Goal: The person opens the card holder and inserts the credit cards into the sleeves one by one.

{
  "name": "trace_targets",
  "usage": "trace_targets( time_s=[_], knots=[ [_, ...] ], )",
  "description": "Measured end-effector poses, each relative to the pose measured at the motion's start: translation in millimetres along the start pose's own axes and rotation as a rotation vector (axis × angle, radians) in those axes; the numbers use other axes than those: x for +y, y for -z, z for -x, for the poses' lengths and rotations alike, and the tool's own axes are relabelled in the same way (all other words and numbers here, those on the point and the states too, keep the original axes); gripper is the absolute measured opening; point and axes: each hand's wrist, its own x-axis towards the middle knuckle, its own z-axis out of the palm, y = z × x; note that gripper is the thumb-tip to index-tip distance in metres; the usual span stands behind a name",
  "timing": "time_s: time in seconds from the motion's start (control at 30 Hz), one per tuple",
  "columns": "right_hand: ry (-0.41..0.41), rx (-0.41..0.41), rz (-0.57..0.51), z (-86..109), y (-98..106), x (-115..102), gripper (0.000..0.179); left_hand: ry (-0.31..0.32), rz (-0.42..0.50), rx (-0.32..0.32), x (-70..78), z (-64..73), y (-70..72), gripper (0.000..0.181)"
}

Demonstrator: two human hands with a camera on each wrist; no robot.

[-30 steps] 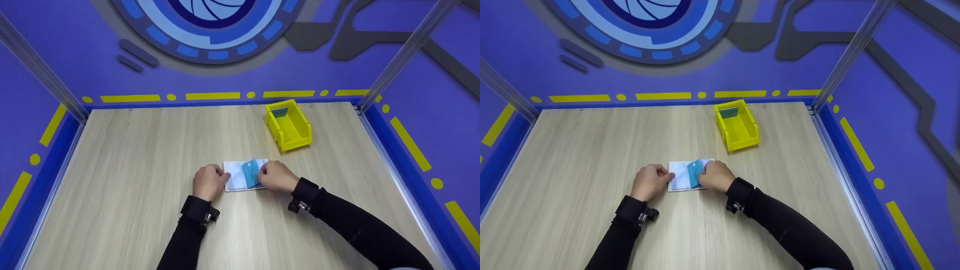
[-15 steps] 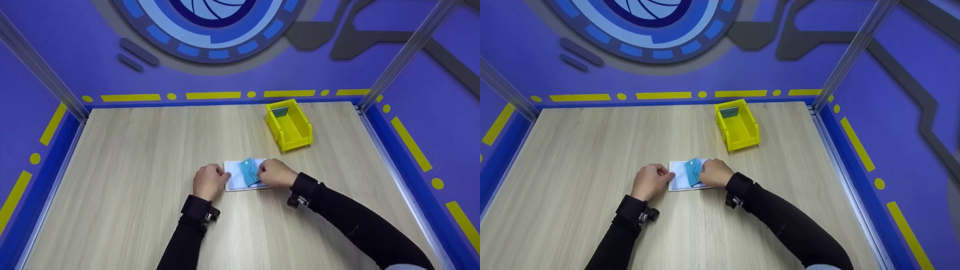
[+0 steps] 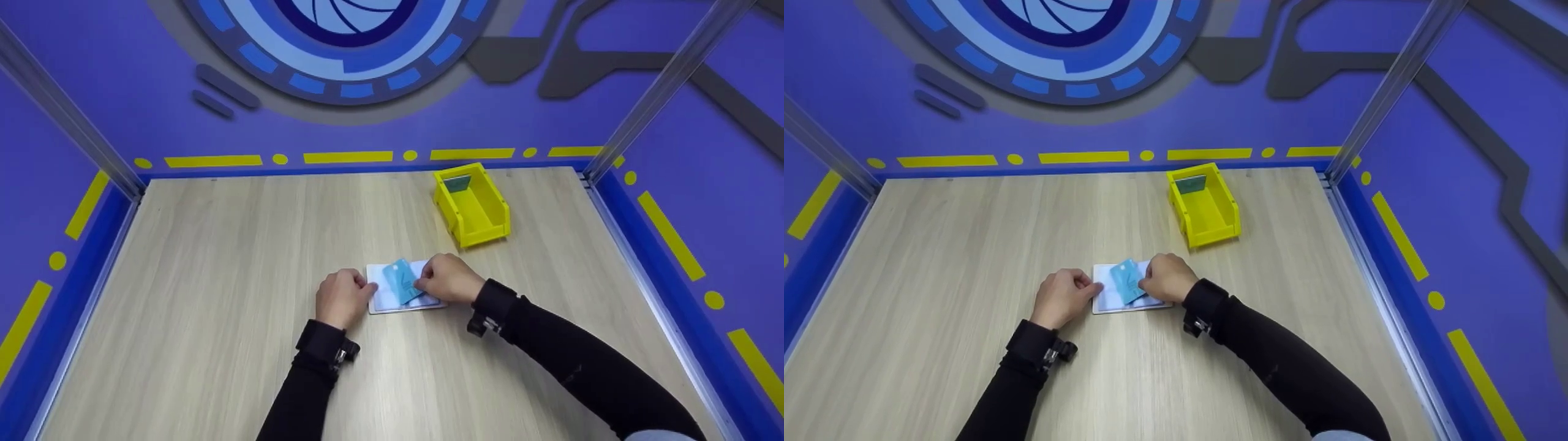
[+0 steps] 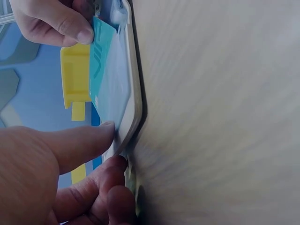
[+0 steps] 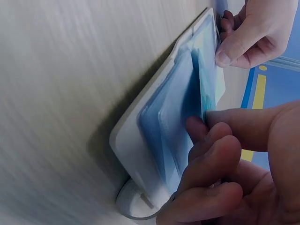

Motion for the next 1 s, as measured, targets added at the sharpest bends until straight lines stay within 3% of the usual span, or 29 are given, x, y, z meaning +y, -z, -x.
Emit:
trace_targets(
  time_s=[0.43, 0.7, 1.0],
  knots=[
    [0.066, -0.015, 0.028, 2.5, -13.9, -7.1, 0.034, -0.016, -0.004, 0.011, -2.2, -1.6, -0.5, 0.024],
    [0.109, 0.022, 0.068, 4.9, -20.0, -10.6, 0.038, -0.036, -0.006, 0.027, -1.3, -1.0, -0.9, 0.024],
    [0.123, -0.016, 0.07, 5.1, -25.8, -17.9, 0.041, -0.058, -0.015, 0.034, -2.0, -0.3, -0.9, 0.026]
  ],
)
